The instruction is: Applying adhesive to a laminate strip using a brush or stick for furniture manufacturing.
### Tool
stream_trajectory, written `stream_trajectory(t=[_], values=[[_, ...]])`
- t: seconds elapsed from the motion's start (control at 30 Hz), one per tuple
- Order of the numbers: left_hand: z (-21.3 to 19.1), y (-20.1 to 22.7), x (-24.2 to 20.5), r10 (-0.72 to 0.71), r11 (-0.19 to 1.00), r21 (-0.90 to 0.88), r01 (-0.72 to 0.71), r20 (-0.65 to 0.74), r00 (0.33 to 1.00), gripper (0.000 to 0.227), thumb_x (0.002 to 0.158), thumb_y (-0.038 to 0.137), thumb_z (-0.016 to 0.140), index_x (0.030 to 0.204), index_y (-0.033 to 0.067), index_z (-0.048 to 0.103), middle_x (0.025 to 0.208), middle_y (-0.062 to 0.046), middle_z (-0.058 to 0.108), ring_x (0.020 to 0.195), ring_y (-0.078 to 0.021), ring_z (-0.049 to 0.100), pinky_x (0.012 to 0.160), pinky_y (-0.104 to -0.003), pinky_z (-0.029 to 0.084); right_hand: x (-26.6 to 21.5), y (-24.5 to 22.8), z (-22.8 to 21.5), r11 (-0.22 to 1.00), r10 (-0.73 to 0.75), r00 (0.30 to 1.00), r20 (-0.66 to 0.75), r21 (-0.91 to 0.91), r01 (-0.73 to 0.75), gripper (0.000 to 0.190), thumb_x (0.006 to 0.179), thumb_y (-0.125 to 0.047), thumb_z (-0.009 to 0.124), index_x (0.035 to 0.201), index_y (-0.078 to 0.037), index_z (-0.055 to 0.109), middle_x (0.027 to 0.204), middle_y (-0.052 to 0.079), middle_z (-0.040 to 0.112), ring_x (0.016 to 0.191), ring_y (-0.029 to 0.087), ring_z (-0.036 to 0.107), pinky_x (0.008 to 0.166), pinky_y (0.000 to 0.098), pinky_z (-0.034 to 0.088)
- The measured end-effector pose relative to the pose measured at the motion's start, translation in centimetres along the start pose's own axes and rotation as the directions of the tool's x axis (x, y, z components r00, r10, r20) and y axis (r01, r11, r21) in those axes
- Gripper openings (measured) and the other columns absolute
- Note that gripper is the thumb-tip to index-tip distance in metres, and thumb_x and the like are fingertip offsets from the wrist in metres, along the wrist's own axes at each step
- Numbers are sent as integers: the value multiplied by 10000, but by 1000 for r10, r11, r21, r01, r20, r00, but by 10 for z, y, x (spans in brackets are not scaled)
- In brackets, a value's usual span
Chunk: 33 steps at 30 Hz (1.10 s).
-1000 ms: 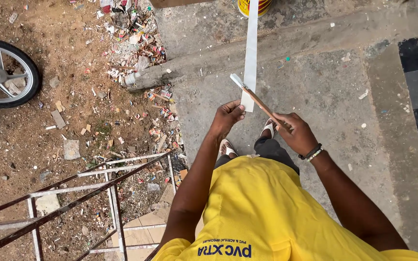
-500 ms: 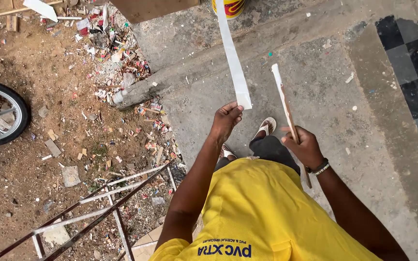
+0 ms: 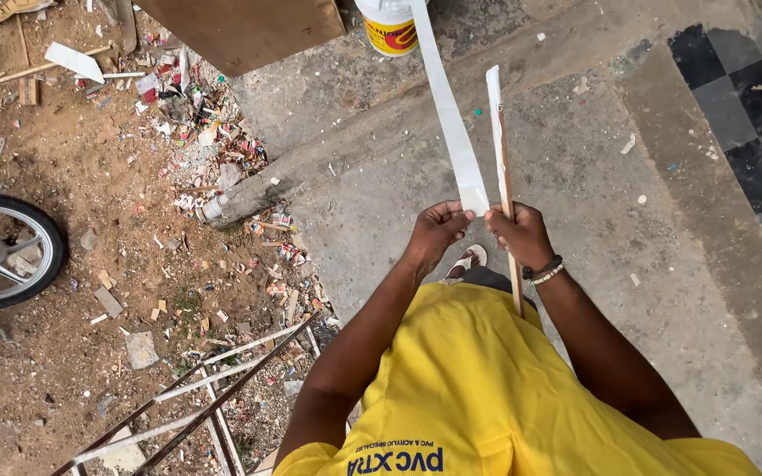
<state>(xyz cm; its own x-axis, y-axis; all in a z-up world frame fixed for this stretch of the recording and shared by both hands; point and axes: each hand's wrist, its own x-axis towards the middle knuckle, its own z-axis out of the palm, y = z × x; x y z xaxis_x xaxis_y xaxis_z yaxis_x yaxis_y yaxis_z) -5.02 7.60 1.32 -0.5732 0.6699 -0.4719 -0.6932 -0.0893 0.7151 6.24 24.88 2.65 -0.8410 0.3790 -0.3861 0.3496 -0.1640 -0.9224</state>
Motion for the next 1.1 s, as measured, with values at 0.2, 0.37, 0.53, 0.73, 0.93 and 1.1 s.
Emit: stream_trajectory(t=[0.2,0.37,0.53,0.73,0.93,1.1], values=[[32,28,53,-53,967,-244,75,94,994,364,1058,282,567,1270,-8,626,989,-61,700,821,-116,652,754,-271,554,3,-20,-39,972,70,997,-35,229,-60,153,945,-165,714,980,-28,655,735,2,628,521,40,494,449,221,382],[56,47,95,-9,884,-442,154,314,949,519,1089,387,459,1436,1,466,1267,-155,689,1044,-220,695,962,-381,566,-24,-39,-61,977,94,995,-46,196,-83,142,957,-145,697,984,-13,649,728,24,616,536,33,502,465,213,394],[66,54,115,71,799,-549,246,492,868,609,1056,367,589,1522,18,408,1368,-140,636,1271,-210,630,1095,-430,533,-36,-48,-58,957,21,1000,-11,291,-17,157,971,-143,673,996,5,628,734,-4,595,528,26,457,447,219,370],[33,81,123,87,826,-513,232,523,848,628,1069,345,639,1549,2,424,1383,-134,635,1287,-212,621,1131,-410,516,-51,-78,-40,986,-52,998,30,163,47,497,1009,-162,539,1482,-18,488,894,-35,573,630,14,461,527,208,405],[12,104,115,71,842,-488,230,523,850,623,1060,341,635,1519,-24,425,1359,-166,644,1266,-232,634,1080,-420,537,-39,-116,2,877,-288,958,-11,-405,259,541,1070,-163,505,1591,-58,405,910,57,639,812,110,595,764,286,516],[-7,124,119,94,824,-536,182,445,890,625,1037,338,617,1510,-16,412,1378,-140,639,1264,-230,637,1067,-407,553,-52,-105,12,838,-283,958,44,-474,269,544,1039,-171,532,1559,-53,423,1081,93,714,893,145,674,781,311,544]])
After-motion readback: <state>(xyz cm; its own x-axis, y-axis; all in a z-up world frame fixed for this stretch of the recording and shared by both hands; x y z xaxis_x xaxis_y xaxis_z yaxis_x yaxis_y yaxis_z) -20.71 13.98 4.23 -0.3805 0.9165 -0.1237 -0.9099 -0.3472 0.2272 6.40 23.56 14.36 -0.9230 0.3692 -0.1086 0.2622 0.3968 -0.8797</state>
